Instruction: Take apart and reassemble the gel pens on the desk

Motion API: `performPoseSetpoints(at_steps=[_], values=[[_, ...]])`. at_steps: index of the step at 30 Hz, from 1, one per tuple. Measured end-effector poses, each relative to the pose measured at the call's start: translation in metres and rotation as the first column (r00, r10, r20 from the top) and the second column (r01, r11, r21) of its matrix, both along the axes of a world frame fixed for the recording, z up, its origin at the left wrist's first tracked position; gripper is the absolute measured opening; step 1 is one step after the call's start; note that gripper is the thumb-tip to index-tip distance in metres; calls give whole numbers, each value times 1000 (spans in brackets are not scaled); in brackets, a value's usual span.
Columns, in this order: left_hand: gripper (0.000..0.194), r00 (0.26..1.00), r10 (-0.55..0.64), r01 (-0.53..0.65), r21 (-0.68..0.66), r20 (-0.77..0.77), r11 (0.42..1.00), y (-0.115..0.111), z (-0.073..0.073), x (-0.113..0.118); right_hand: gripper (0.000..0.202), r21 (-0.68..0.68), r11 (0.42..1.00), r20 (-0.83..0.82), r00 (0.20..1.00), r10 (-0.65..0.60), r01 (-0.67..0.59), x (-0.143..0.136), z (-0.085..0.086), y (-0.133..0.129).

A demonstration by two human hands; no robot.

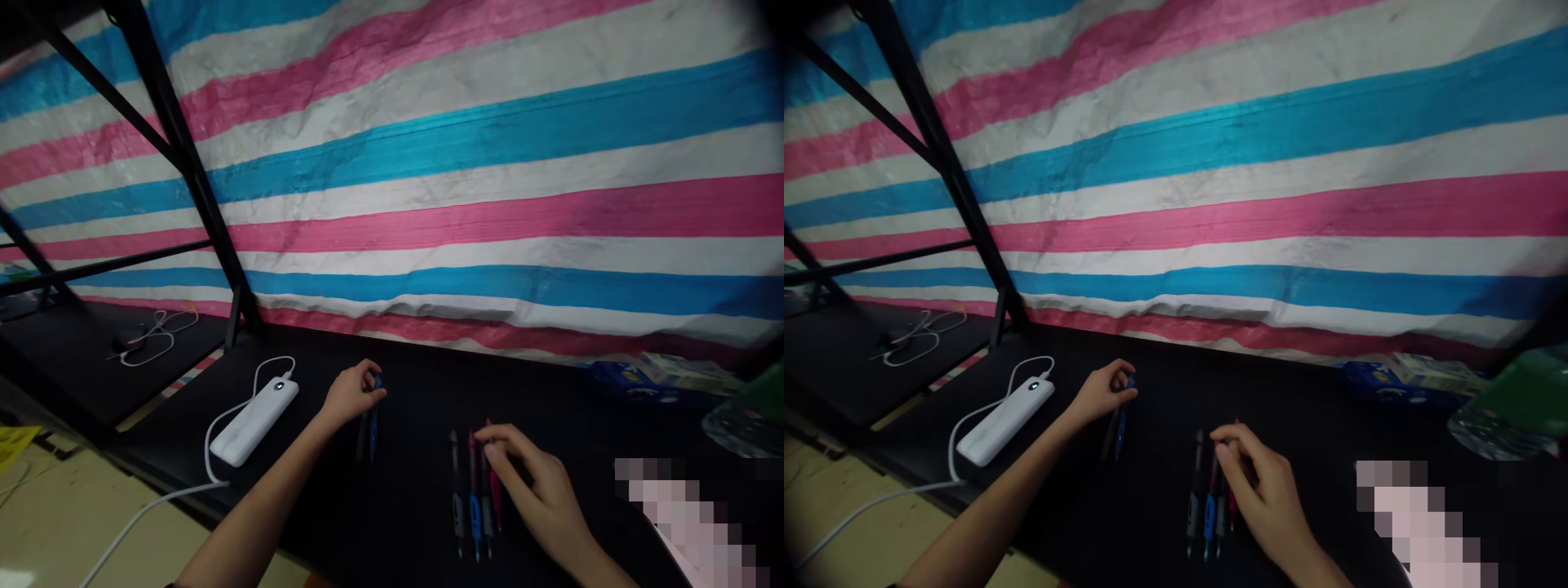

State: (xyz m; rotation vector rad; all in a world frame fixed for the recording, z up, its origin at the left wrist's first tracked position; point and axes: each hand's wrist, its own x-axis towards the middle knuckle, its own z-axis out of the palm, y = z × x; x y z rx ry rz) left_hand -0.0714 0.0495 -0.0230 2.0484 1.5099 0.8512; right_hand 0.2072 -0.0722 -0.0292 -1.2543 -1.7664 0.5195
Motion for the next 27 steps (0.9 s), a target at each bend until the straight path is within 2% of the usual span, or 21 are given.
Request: performPoseSetpoints(at_steps=[4, 7, 10, 11, 13, 15, 18, 21, 23, 27], values=[[32, 986, 55, -49, 44, -156, 998, 0, -4, -2, 22, 2, 1000, -14, 1000, -8, 9, 3, -1, 2], [39, 976, 68, -46, 108, -205, 993, -6, 0, 2, 22, 19, 999, -49, 998, -45, 46, 7, 0, 3], [38, 970, -66, 109, 173, -234, 979, -20, 6, 18, 23, 47, 990, -117, 985, -129, 135, 10, 6, 5], [38, 937, -199, 262, 198, -288, 945, -27, 8, 25, 23, 47, 986, -146, 977, -154, 163, 11, 8, 5], [36, 796, -470, 562, 180, -381, 807, -42, 8, 39, 23, 56, 979, -219, 959, -180, 196, 12, 11, 6], [33, 668, -612, 719, 155, -423, 678, -54, 5, 51, 23, 44, 978, -286, 940, -185, 205, 13, 13, 7], [34, 625, -621, 765, 214, -472, 607, -65, -1, 63, 22, 5, 979, -340, 921, -189, 203, 12, 13, 9], [36, 590, -615, 797, 258, -524, 545, -68, -5, 71, 22, -23, 984, -363, 916, -172, 175, 11, 12, 9], [30, 570, -610, 814, 282, -550, 507, -67, -7, 73, 21, -29, 986, -373, 913, -164, 165, 11, 11, 10], [17, 552, -583, 825, 291, -595, 484, -64, -8, 69, 21, -39, 986, -383, 909, -164, 161, 12, 11, 11]])
